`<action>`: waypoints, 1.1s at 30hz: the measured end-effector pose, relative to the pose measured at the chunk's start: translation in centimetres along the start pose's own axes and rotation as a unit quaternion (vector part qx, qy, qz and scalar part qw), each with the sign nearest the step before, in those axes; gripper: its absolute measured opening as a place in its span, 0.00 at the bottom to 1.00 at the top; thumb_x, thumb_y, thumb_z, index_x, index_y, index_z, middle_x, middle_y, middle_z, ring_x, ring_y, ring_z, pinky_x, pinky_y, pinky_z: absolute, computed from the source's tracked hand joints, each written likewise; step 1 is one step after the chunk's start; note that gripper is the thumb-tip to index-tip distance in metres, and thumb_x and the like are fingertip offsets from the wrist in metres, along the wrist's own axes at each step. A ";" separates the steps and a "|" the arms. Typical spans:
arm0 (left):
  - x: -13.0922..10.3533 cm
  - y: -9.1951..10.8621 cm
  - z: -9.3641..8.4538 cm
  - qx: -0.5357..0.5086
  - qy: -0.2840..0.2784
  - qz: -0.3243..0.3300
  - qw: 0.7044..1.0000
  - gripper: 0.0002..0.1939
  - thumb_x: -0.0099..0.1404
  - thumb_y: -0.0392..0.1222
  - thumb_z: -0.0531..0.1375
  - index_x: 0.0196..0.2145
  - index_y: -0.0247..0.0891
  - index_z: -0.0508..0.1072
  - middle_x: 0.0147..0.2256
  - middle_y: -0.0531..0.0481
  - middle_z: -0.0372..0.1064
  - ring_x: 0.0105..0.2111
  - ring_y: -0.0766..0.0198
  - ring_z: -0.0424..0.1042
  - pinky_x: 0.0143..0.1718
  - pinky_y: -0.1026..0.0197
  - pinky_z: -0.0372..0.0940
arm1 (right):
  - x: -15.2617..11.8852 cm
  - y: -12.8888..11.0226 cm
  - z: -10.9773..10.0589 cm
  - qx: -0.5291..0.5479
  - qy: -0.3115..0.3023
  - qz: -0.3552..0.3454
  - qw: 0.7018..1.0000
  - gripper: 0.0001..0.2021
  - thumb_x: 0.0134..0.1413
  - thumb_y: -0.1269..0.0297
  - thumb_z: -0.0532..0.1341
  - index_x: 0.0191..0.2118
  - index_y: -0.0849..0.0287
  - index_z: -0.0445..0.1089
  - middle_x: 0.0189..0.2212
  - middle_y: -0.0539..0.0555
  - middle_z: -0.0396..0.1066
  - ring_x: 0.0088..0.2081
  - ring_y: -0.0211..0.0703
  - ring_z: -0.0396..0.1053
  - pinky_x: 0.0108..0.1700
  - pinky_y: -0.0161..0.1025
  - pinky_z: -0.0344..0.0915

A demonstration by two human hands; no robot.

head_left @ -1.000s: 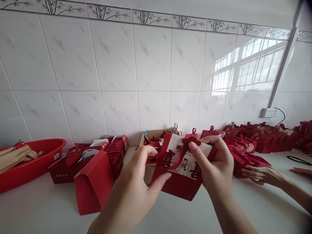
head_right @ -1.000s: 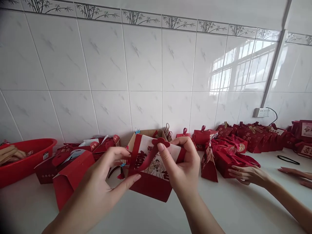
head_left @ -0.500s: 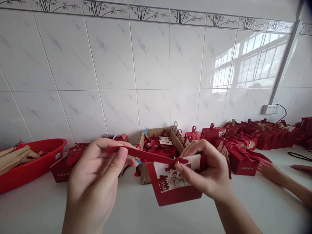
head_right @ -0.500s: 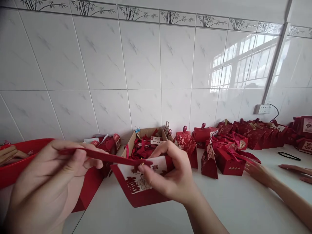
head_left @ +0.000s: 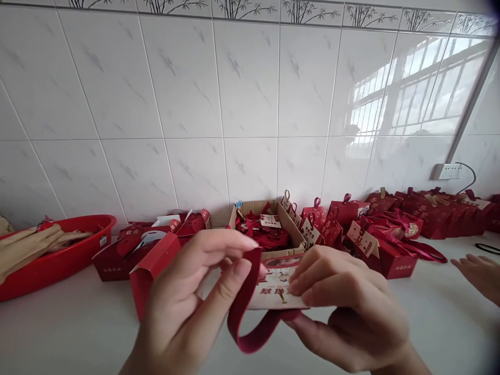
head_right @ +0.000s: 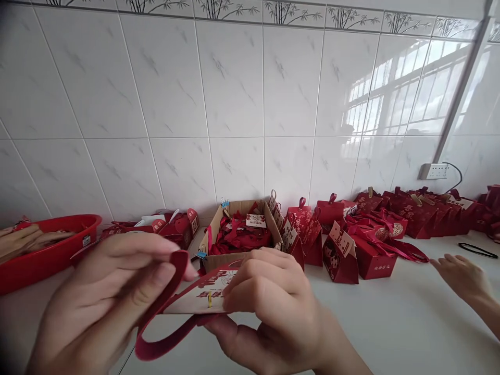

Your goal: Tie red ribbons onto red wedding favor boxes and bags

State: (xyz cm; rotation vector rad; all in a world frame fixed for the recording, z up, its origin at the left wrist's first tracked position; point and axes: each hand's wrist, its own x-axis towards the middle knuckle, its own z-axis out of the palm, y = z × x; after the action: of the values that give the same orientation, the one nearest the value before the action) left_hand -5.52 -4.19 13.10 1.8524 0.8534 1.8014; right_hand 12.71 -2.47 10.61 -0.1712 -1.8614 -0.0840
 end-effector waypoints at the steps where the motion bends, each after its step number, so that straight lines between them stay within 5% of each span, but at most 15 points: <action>1: 0.0 -0.2 -0.1 0.012 -0.029 -0.003 1.000 0.06 0.61 0.39 0.62 0.38 0.46 0.73 0.32 0.53 0.76 0.29 0.63 0.76 0.29 0.65 0.71 | 0.0 0.0 0.0 -0.003 -0.003 0.000 1.000 0.14 0.47 0.76 0.65 0.39 0.56 0.65 0.22 0.52 0.70 0.25 0.43 0.70 0.25 0.40 0.67; 7: 0.4 -0.2 -0.4 -0.009 -0.149 -0.047 0.988 0.06 0.64 0.43 0.59 0.30 0.47 0.76 0.26 0.54 0.73 0.23 0.66 0.71 0.21 0.67 0.64 | -0.1 0.2 -0.1 -0.005 -0.010 0.003 1.000 0.14 0.47 0.76 0.65 0.39 0.55 0.65 0.23 0.52 0.70 0.25 0.43 0.70 0.25 0.41 0.68; 15: 0.4 0.0 -0.7 -0.047 -0.155 -0.093 0.982 0.07 0.62 0.44 0.61 0.38 0.47 0.78 0.35 0.51 0.77 0.34 0.60 0.76 0.35 0.64 0.71 | -0.1 0.0 -0.4 -0.020 0.010 -0.001 1.000 0.14 0.46 0.77 0.66 0.39 0.56 0.66 0.22 0.52 0.70 0.26 0.44 0.71 0.26 0.41 0.69; 20: 0.7 -0.6 -0.4 -0.037 -0.190 -0.066 0.979 0.06 0.61 0.38 0.62 0.34 0.47 0.80 0.36 0.51 0.76 0.35 0.63 0.75 0.35 0.67 0.70 | 0.2 0.0 0.0 -0.009 0.045 -0.027 0.999 0.10 0.47 0.77 0.64 0.36 0.60 0.67 0.21 0.53 0.70 0.24 0.42 0.70 0.24 0.38 0.67; 27: 0.5 -0.5 0.0 -0.046 -0.217 -0.132 0.966 0.08 0.64 0.45 0.61 0.36 0.45 0.80 0.28 0.52 0.78 0.27 0.64 0.75 0.27 0.69 0.70 | 0.5 0.1 0.0 0.001 0.050 -0.022 0.998 0.09 0.47 0.77 0.64 0.35 0.60 0.67 0.21 0.54 0.70 0.24 0.42 0.70 0.24 0.37 0.68; 33: 0.4 -0.5 -0.4 -0.048 -0.222 -0.100 0.969 0.06 0.63 0.42 0.62 0.35 0.44 0.80 0.29 0.52 0.77 0.27 0.65 0.74 0.27 0.69 0.69 | 0.3 0.2 -0.1 0.022 0.052 -0.015 0.998 0.10 0.45 0.78 0.65 0.35 0.61 0.67 0.21 0.55 0.71 0.24 0.41 0.70 0.24 0.38 0.68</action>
State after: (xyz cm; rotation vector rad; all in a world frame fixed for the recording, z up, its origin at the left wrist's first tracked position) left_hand -5.98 -3.61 13.06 1.9213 0.7356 1.2170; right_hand 12.76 -2.25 10.97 -0.1075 -1.7609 -0.0708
